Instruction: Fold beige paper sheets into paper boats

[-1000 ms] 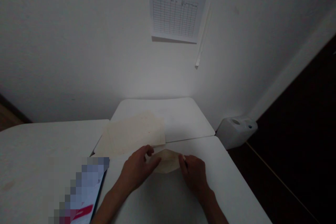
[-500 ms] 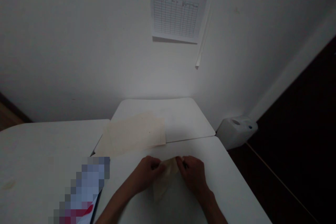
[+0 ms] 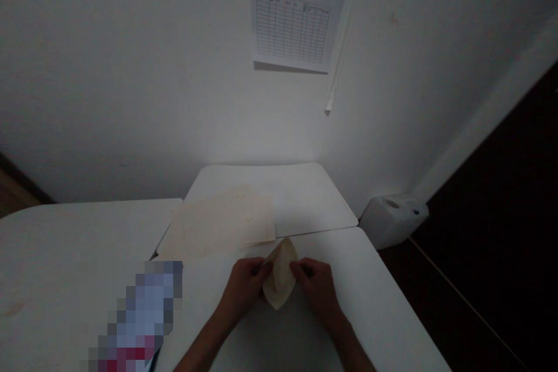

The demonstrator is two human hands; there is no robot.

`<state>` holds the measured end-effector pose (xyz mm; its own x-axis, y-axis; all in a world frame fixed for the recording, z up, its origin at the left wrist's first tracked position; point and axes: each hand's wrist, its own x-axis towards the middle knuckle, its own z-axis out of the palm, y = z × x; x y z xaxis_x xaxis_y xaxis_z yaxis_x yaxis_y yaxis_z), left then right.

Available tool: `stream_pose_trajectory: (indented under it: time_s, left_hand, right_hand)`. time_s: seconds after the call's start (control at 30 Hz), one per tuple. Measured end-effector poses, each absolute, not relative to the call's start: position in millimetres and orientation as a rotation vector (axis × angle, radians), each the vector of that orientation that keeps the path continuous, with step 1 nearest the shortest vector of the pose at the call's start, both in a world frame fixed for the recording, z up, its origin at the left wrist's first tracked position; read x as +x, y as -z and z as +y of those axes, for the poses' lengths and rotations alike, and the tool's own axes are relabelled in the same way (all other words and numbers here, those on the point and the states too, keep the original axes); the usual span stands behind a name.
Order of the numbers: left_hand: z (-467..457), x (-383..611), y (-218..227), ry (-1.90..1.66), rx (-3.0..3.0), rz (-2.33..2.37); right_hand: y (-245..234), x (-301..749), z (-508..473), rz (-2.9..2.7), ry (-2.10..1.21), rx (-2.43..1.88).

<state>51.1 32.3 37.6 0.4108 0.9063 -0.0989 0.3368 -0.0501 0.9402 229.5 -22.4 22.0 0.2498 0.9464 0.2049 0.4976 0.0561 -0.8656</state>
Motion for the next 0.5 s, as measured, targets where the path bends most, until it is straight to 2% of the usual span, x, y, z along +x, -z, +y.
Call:
stream_pose_trajectory:
  time_s: [0.5]
  left_hand:
    - [30.3, 52.2, -36.7, -0.599, 1.522, 1.059]
  right_hand:
    - [-26.6, 228.2, -23.0, -1.365, -0.708, -1.486]
